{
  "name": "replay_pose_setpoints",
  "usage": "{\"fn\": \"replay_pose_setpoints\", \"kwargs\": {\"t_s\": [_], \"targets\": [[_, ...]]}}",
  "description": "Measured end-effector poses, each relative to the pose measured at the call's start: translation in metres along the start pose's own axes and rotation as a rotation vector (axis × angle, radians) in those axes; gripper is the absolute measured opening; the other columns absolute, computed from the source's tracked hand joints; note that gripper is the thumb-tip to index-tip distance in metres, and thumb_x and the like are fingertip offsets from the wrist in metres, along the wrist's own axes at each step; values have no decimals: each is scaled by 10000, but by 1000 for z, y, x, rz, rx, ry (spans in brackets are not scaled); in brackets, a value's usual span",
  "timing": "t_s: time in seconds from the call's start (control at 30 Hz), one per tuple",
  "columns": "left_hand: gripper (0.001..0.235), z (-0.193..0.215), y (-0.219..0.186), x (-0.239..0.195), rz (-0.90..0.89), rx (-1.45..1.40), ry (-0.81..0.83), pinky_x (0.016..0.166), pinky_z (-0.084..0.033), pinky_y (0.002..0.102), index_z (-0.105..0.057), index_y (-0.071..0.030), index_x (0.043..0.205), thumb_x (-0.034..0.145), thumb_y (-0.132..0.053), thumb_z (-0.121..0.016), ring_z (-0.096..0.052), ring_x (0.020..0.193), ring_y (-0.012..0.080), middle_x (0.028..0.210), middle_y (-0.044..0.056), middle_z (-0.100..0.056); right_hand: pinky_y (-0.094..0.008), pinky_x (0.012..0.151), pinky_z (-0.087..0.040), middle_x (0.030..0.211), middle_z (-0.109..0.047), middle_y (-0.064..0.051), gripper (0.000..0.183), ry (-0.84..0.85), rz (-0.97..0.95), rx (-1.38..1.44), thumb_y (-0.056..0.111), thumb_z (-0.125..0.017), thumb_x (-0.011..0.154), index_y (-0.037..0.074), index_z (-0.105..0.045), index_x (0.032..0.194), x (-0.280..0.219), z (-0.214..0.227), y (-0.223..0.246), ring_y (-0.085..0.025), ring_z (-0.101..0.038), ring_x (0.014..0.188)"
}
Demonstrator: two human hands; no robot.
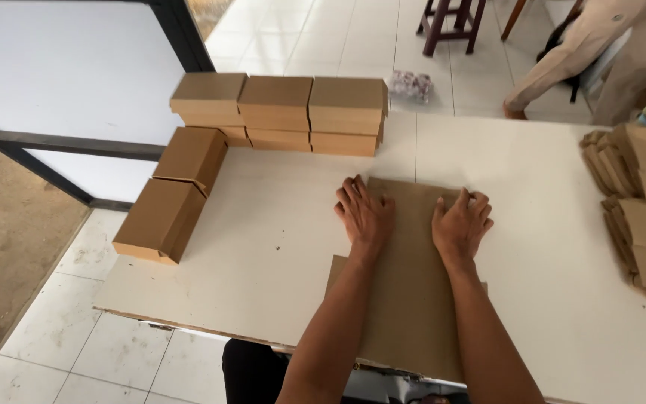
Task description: The person assembles small cardboard boxes from flat sheets on a white table. They fold the flaps, crease the edges, and stack the finished boxes. The person repeats this process for multiple boxes.
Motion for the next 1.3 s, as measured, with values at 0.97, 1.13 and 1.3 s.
{"fn": "replay_pose_setpoints", "kwargs": {"t_s": [0.97,1.13,1.3], "targets": [[307,-79,-22,10,-712,-14,-186,883,-412,348,-531,-73,1083,787,-108,-454,-459,1085,252,1077,103,-542,-371,858,-387,1016,-514,-109,267,-20,399,160,99,-442,856,97,-497,1117,-8,-5,30,-272,-486,1003],[483,-34,-22,7,-541,-67,-25,895,-362,423,-348,-51,1255,778,-119,-378,-362,1174,269,1242,129,-432,-409,928,-277,1179,-439,-50,322,50,266,44,267,-399,893,146,-441,1188,-5,1,23,-239,-336,1165],[486,-31,-28,-3,-546,117,60,991,-133,557,-328,-96,1271,785,-110,-324,-239,1248,292,1302,89,-350,-511,934,-139,1251,-397,-55,406,111,266,10,174,-334,894,196,-321,1299,-9,11,31,-293,-219,1243]]}}
Point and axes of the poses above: each hand's wrist, its own x-axis towards the middle knuckle, its own z-axis out of the back of the hand, y = z × x, the point moved 4 cm from there along x, towards the middle knuckle
